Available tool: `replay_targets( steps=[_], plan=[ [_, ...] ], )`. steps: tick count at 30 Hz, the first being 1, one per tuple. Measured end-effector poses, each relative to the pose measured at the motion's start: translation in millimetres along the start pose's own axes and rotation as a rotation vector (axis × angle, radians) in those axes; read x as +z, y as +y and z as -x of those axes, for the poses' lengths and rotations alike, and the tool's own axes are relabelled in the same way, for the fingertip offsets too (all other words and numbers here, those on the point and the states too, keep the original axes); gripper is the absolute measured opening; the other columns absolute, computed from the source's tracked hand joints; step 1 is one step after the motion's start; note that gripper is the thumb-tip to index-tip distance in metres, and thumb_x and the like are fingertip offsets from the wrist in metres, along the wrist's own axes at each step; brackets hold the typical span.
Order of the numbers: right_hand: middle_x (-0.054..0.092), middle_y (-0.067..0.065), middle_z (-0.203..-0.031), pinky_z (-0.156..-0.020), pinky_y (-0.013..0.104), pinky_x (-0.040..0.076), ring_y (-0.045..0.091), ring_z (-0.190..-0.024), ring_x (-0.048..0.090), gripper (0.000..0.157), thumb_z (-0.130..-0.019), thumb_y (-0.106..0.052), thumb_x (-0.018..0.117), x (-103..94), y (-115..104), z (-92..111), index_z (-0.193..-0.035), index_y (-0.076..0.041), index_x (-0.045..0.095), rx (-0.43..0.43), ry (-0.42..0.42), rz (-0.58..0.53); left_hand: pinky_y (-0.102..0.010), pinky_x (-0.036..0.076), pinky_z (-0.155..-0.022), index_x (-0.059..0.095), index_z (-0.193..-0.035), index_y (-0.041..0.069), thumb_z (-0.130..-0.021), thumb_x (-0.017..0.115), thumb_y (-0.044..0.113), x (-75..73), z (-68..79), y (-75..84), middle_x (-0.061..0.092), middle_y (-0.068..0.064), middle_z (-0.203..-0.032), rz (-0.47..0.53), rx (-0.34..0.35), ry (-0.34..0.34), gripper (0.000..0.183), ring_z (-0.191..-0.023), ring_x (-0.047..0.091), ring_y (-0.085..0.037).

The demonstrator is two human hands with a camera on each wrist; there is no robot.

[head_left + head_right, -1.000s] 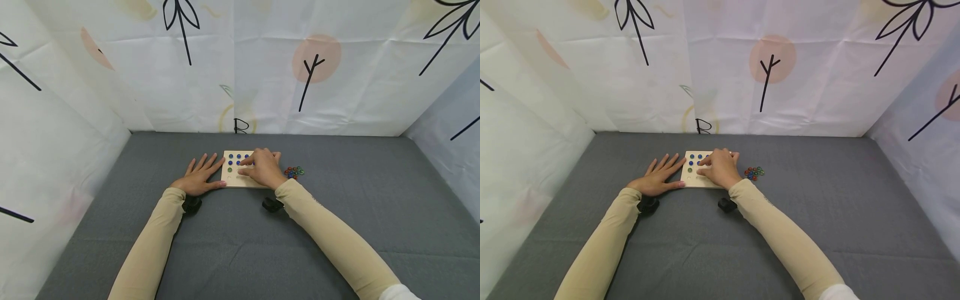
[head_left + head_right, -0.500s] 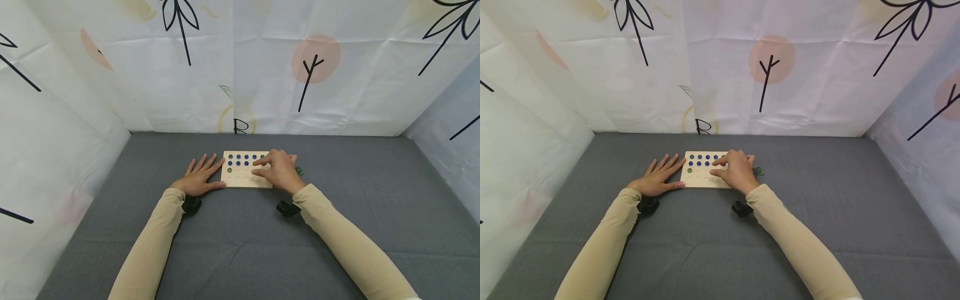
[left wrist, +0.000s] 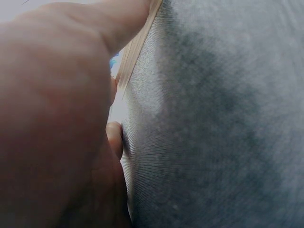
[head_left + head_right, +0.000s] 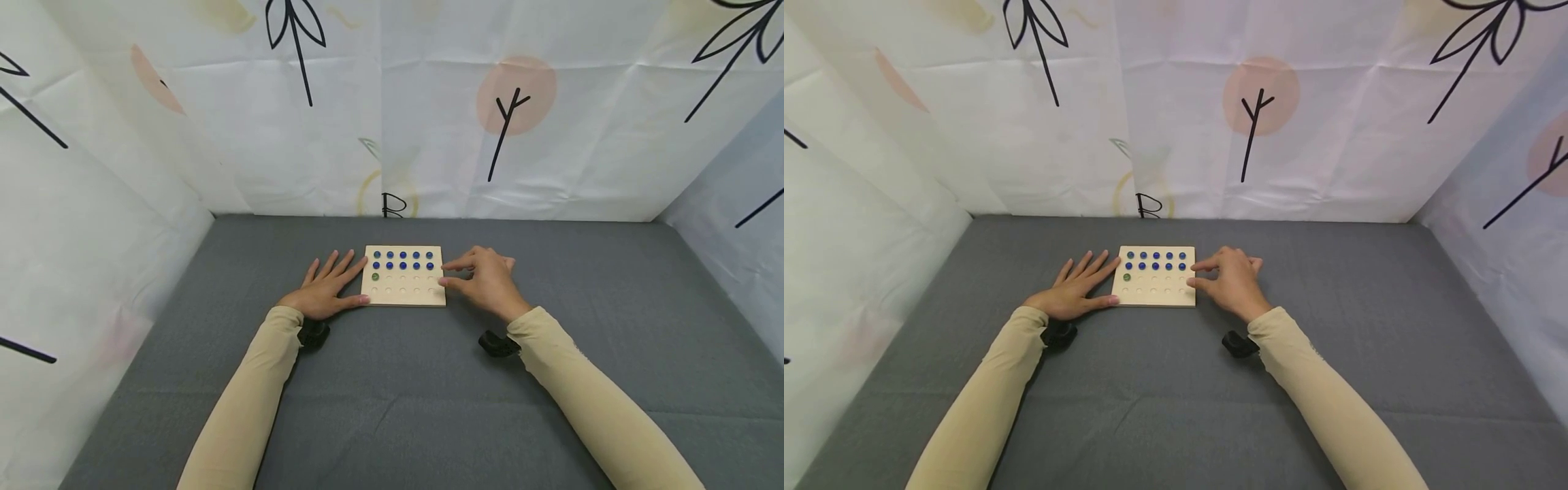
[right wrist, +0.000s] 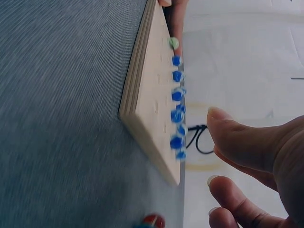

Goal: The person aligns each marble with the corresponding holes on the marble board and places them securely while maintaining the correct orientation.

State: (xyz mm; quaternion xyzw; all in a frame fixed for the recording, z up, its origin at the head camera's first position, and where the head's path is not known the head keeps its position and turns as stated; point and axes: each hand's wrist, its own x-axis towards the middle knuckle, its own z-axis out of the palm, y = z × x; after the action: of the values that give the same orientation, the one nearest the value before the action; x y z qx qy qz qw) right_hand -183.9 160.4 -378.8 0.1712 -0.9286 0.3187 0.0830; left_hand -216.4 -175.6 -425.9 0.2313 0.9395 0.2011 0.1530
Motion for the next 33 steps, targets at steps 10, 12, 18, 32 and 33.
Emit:
replay_targets(
  steps=[10,12,18,32,33],
  plan=[
    [0.068,0.012,-0.093,-0.089,0.061,0.024,0.032,-0.088,0.056,0.028,-0.083,-0.022,0.087,-11.2,21.5,10.3,-0.107,-0.009,0.082,0.040,0.004,0.011,-0.054,-0.015,-0.121,0.010,-0.166,0.026,-0.097,0.050,0.069,-6.6,5.3,10.2,-0.002,-0.006,-0.171,0.006,0.013,-0.003,0.090,-0.155,-0.013,-0.030],
    [0.069,0.012,-0.094,-0.089,0.062,0.023,0.033,-0.091,0.057,0.028,-0.082,-0.021,0.087,-12.6,25.2,11.8,-0.107,-0.009,0.082,0.044,0.004,0.012,-0.056,-0.014,-0.121,0.011,-0.166,0.023,-0.099,0.053,0.064,-8.5,6.9,13.4,0.000,-0.009,-0.171,0.006,0.014,-0.001,0.089,-0.155,-0.011,-0.032],
    [0.071,0.011,-0.094,-0.088,0.060,0.022,0.031,-0.088,0.057,0.025,-0.082,-0.020,0.088,-18.0,35.6,17.2,-0.104,-0.010,0.083,0.056,0.003,0.010,-0.053,-0.015,-0.121,0.009,-0.166,0.027,-0.099,0.052,0.064,-6.4,4.7,10.3,-0.003,-0.004,-0.171,-0.008,-0.002,-0.011,0.088,-0.155,-0.013,-0.028],
    [0.067,0.016,-0.098,-0.079,0.054,0.023,0.036,-0.091,0.057,0.024,-0.081,-0.017,0.088,-27.5,49.5,30.7,-0.102,-0.007,0.083,0.075,-0.041,0.046,-0.056,-0.013,-0.121,0.012,-0.166,0.023,-0.100,0.058,0.055,-10.0,7.8,17.2,0.000,-0.008,-0.171,-0.016,-0.006,0.000,0.086,-0.155,-0.010,-0.032],
    [0.067,0.015,-0.098,-0.079,0.054,0.023,0.036,-0.091,0.057,0.023,-0.081,-0.017,0.088,-27.3,50.2,31.1,-0.101,-0.007,0.083,0.076,-0.042,0.046,-0.056,-0.013,-0.121,0.012,-0.166,0.023,-0.100,0.057,0.055,-10.0,7.8,16.9,0.000,-0.008,-0.171,-0.012,-0.004,0.000,0.086,-0.155,-0.010,-0.032]
  ],
)
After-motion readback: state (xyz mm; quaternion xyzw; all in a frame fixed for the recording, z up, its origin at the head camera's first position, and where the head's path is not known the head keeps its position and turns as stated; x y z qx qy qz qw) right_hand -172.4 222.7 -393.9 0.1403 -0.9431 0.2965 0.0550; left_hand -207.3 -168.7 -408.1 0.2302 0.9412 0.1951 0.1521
